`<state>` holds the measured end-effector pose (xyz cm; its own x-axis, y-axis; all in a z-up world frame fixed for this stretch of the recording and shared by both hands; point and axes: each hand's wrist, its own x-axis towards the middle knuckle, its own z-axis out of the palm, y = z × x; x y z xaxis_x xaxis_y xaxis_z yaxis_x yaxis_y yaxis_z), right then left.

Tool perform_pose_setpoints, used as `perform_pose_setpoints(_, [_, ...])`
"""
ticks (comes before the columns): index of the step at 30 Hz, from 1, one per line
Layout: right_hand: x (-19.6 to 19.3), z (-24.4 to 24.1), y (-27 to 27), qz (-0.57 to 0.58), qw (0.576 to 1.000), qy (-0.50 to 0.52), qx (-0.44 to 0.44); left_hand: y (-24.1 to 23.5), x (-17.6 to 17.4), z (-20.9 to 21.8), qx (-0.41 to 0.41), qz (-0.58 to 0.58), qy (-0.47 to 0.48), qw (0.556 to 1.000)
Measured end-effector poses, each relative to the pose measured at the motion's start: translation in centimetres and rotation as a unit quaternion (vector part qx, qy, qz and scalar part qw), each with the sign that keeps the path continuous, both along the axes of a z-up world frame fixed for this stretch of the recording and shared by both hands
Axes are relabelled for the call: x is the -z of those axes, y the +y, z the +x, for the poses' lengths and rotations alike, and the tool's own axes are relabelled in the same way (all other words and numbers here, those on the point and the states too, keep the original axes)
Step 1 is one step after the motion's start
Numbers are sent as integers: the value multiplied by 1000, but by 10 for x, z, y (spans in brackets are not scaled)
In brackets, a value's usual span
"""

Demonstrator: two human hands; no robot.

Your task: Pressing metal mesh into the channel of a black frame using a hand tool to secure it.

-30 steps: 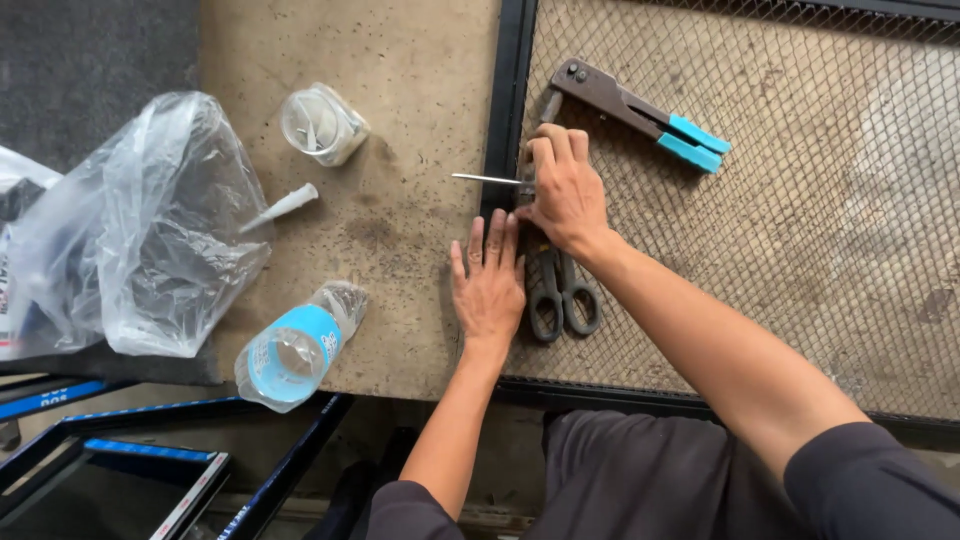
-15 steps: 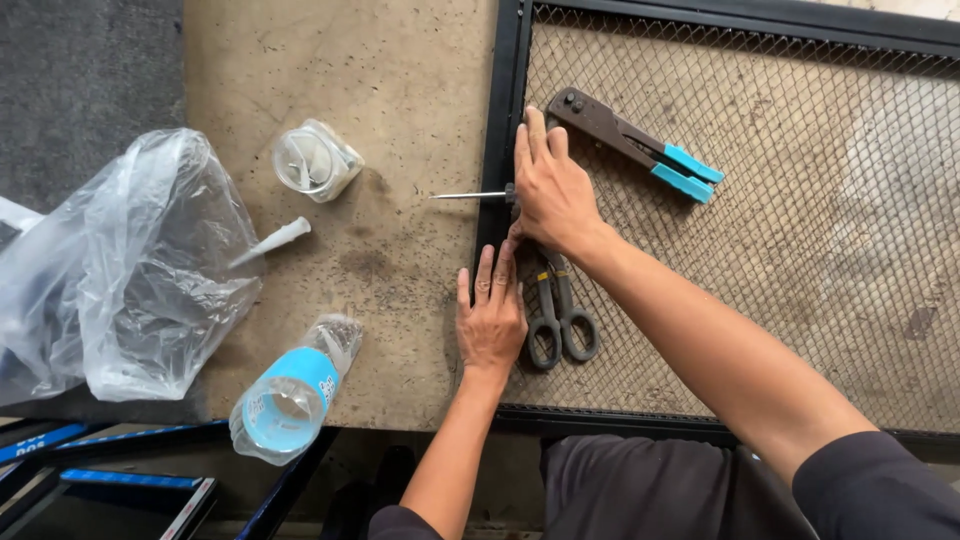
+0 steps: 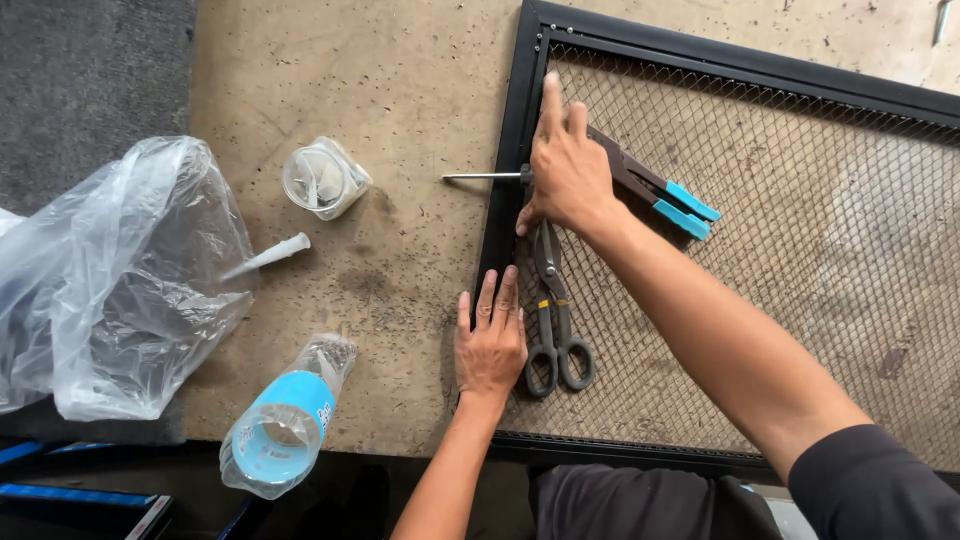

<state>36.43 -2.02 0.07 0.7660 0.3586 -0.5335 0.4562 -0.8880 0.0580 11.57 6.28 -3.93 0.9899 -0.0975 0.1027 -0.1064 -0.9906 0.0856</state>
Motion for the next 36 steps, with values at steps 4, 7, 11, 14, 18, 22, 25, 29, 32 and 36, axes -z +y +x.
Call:
perform_pose_setpoints(4, [-9, 16, 9, -17, 999, 44, -27, 1, -1, -2, 6, 5, 13, 1000])
perform_pose_setpoints(7, [-7, 22, 8, -28, 997, 10, -69, 1, -1, 3, 7, 14, 14, 1000])
perform_pose_setpoints(11, [-4, 12, 4, -42, 995, -9, -84, 0, -4, 1, 9, 13, 3, 1000])
perform_pose_setpoints(14, [-2, -1, 1, -48, 988, -46, -139, -2, -5, -3, 3, 4, -5, 1000])
perform_pose_setpoints(18, [6, -19, -8, -41, 982, -85, -164, -2, 0, -3, -1, 2, -10, 1000])
perform_pose_setpoints(22, [6, -57, -16, -18, 983, -102, -151, -3, 6, -8, -8, 13, -16, 1000])
perform_pose_setpoints(25, [-6, -97, -23, 98, 987, -106, -76, -6, 13, -8, -8, -4, -14, 1000])
perform_pose_setpoints(29, [-12, -170, -40, 283, 930, -231, -50, -10, 18, -8, -35, 36, -70, 996])
perform_pose_setpoints(32, [0, -207, -55, 247, 950, -174, -80, -9, 18, -14, -33, 47, -77, 995])
perform_pose_setpoints(36, [0, -213, -64, 224, 959, -131, -115, -1, 18, -42, 0, 54, 8, 999])
